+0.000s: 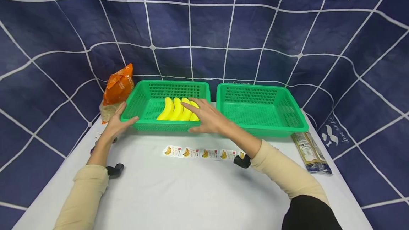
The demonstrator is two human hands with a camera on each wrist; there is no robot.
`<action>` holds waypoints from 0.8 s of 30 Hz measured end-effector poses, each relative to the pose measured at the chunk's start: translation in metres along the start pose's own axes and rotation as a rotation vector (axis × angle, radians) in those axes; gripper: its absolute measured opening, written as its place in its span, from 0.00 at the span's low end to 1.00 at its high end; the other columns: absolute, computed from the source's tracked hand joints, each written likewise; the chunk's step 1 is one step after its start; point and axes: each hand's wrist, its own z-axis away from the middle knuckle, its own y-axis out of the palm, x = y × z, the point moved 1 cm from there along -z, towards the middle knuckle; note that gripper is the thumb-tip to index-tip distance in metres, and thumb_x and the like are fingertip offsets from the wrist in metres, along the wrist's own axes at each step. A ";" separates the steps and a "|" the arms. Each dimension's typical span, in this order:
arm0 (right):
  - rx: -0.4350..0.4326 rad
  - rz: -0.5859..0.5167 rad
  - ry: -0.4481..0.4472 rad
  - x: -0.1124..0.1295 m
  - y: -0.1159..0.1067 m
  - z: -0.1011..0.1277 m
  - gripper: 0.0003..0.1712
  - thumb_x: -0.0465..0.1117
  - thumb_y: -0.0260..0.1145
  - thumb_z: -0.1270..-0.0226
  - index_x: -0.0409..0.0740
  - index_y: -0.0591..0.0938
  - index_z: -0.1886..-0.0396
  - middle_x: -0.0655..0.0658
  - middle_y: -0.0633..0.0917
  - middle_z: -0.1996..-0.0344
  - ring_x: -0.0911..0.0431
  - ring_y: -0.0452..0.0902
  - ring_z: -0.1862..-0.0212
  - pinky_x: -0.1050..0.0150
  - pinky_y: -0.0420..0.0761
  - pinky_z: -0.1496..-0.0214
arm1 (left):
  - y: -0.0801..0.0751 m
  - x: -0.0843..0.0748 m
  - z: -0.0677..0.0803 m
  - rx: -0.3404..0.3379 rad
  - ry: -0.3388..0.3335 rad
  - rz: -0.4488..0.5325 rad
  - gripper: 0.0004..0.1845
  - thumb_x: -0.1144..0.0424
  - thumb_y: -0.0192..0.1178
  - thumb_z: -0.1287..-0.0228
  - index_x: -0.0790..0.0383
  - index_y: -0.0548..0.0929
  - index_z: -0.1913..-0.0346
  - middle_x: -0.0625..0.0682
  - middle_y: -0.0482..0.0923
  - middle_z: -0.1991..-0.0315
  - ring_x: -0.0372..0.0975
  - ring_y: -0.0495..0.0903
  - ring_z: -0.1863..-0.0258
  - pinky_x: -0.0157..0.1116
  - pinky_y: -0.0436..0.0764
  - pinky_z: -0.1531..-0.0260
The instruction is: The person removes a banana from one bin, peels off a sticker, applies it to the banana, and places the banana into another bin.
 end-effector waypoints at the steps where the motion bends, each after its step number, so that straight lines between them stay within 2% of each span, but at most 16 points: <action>1: 0.018 -0.020 0.008 0.000 -0.001 -0.009 0.55 0.55 0.77 0.49 0.58 0.59 0.23 0.44 0.59 0.24 0.44 0.55 0.26 0.39 0.68 0.31 | 0.000 0.000 0.000 0.002 0.002 0.002 0.56 0.41 0.65 0.41 0.48 0.39 0.21 0.47 0.31 0.20 0.57 0.37 0.22 0.65 0.45 0.28; 7: 0.106 -0.130 0.046 -0.001 -0.004 -0.060 0.55 0.53 0.77 0.49 0.51 0.59 0.24 0.42 0.65 0.28 0.45 0.59 0.28 0.45 0.68 0.30 | 0.000 0.002 -0.001 0.001 0.003 0.013 0.55 0.42 0.65 0.41 0.48 0.39 0.21 0.47 0.31 0.20 0.56 0.36 0.22 0.64 0.45 0.28; 14: 0.223 -0.161 0.102 -0.008 0.007 -0.116 0.52 0.55 0.73 0.44 0.50 0.59 0.23 0.44 0.64 0.26 0.46 0.56 0.25 0.45 0.65 0.27 | 0.004 0.002 0.001 0.000 0.009 0.013 0.56 0.42 0.65 0.41 0.50 0.39 0.21 0.49 0.32 0.20 0.56 0.37 0.22 0.63 0.46 0.27; 20: 0.281 -0.266 0.128 -0.015 0.017 -0.156 0.49 0.54 0.73 0.44 0.48 0.62 0.25 0.41 0.70 0.30 0.47 0.67 0.31 0.51 0.72 0.32 | 0.005 0.002 0.001 -0.008 0.003 0.002 0.56 0.43 0.67 0.42 0.51 0.41 0.21 0.50 0.35 0.19 0.55 0.39 0.22 0.60 0.46 0.26; 24: 0.292 -0.313 0.157 -0.024 0.021 -0.177 0.47 0.54 0.72 0.43 0.48 0.64 0.27 0.38 0.71 0.33 0.46 0.69 0.34 0.51 0.74 0.34 | 0.002 0.002 0.000 -0.024 0.016 0.006 0.56 0.45 0.67 0.42 0.53 0.41 0.21 0.51 0.35 0.19 0.55 0.39 0.22 0.61 0.45 0.26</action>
